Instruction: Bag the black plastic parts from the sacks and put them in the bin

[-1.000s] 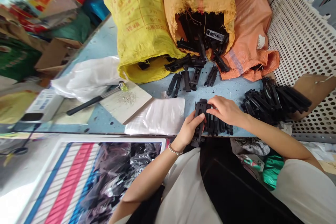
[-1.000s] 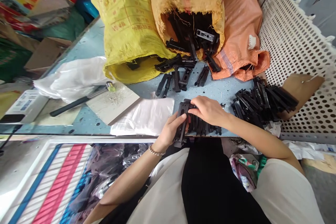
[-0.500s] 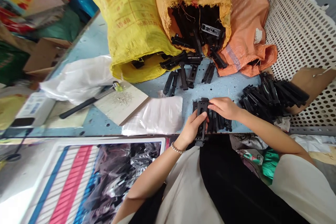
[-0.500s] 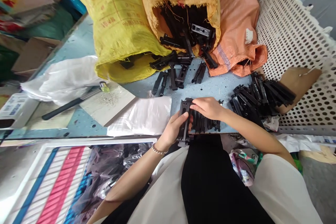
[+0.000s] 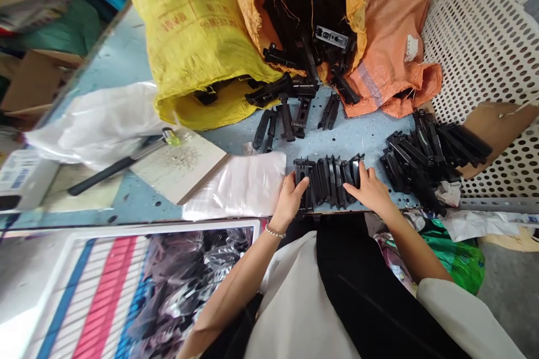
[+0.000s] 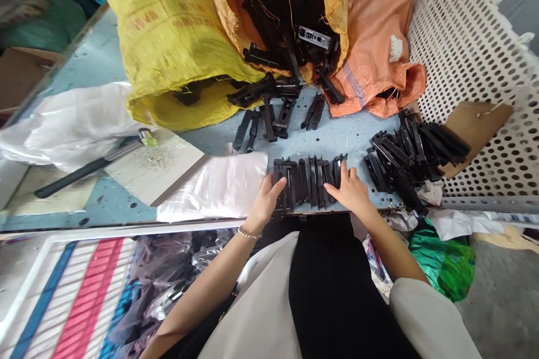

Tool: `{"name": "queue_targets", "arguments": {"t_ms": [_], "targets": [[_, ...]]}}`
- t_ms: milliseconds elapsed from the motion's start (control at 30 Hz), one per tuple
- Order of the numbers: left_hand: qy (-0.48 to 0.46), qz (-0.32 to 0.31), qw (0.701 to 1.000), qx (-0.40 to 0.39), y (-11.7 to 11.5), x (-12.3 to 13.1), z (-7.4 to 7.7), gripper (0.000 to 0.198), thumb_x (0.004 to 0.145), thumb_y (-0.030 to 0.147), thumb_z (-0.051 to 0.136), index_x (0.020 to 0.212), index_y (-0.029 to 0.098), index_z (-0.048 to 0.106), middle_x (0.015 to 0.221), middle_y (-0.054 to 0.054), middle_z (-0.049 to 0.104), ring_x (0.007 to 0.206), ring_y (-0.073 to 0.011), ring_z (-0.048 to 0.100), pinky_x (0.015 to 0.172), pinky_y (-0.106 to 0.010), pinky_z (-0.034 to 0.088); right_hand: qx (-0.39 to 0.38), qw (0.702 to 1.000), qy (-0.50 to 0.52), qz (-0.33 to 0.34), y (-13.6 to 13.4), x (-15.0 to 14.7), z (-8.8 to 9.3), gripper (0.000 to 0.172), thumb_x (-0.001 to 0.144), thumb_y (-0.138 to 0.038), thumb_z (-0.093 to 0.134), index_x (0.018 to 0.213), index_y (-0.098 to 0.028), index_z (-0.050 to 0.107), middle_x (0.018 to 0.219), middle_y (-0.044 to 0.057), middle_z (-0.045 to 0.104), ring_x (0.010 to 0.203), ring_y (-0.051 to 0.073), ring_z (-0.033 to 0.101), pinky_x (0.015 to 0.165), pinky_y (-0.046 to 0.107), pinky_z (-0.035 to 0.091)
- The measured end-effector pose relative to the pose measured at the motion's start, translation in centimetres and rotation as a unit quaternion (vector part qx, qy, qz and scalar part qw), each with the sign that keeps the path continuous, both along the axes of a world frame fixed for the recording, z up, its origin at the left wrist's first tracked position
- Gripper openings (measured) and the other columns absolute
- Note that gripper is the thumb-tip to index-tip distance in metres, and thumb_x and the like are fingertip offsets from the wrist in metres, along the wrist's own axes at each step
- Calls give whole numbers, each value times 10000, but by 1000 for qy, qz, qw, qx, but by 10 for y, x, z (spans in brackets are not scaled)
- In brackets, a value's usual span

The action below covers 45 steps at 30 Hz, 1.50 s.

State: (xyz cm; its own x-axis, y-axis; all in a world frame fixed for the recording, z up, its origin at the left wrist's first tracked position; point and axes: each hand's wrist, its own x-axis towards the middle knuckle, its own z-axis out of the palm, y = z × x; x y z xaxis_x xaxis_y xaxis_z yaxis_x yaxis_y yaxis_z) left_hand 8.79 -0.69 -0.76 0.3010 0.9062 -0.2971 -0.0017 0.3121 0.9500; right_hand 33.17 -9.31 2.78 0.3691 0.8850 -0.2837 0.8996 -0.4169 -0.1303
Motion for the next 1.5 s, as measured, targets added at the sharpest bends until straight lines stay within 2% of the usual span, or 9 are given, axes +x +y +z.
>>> {"name": "queue_targets", "arguments": {"t_ms": [233,467,600,667,767,900,1067,1300,1500], "targets": [[-168,-13,959,-226,3,-20,18,421,826,514,620,1081,179,635,746,-22,652,533,-133,571,466,-243,465,67,990,-35,121,34,-6,32,725,921,-507,594,1502,-142,357,1346,259,525,1202,414,561,936,525,493],[-192,-399,819,-364,-16,-62,44,668,912,603,371,927,23,700,867,-208,730,550,-213,646,489,-335,540,167,814,116,544,15,-72,62,437,959,-186,563,1391,-183,493,1227,129,647,1098,252,660,936,403,558],[57,-184,980,-48,-6,-74,39,599,940,618,409,1014,107,712,925,-159,732,766,-251,688,661,-351,551,126,872,217,421,18,-65,47,373,921,-283,643,1276,-181,585,1125,107,705,943,239,713,824,366,589],[242,-34,957,159,2,-77,28,437,906,537,551,991,142,717,995,-152,708,920,-282,665,771,-375,537,122,891,334,282,25,-57,37,429,881,-357,694,1273,-215,592,1119,85,722,935,236,722,804,359,592],[378,-14,878,294,15,-80,8,252,901,377,582,854,165,710,995,-149,688,989,-297,630,860,-415,504,104,837,534,57,32,-57,24,490,815,-449,739,1226,-215,611,1029,69,756,845,226,738,728,347,587],[311,-32,914,260,32,-92,1,217,903,282,537,778,180,681,858,-76,674,832,-202,628,776,-326,500,80,713,692,-85,29,-73,13,432,746,-516,773,981,-167,676,902,89,771,711,202,723,644,318,549],[198,8,972,128,41,-107,13,252,759,410,719,737,175,633,655,16,577,598,-124,501,552,-252,394,49,650,748,-127,22,-85,3,421,785,-555,716,836,-138,706,800,105,761,628,175,681,602,303,526],[192,20,970,145,40,-108,14,259,803,411,641,692,179,659,731,-15,610,734,-159,574,669,-283,455,-4,587,794,-156,21,-88,-2,441,773,-558,707,826,-120,722,735,87,747,565,152,654,552,261,500],[168,69,961,211,36,-102,7,103,788,276,659,795,173,647,1043,-95,668,948,-202,650,736,-302,526,-160,430,872,-167,20,-104,-17,516,845,-576,614,947,-78,704,584,20,627,461,101,509,424,208,374]]}}
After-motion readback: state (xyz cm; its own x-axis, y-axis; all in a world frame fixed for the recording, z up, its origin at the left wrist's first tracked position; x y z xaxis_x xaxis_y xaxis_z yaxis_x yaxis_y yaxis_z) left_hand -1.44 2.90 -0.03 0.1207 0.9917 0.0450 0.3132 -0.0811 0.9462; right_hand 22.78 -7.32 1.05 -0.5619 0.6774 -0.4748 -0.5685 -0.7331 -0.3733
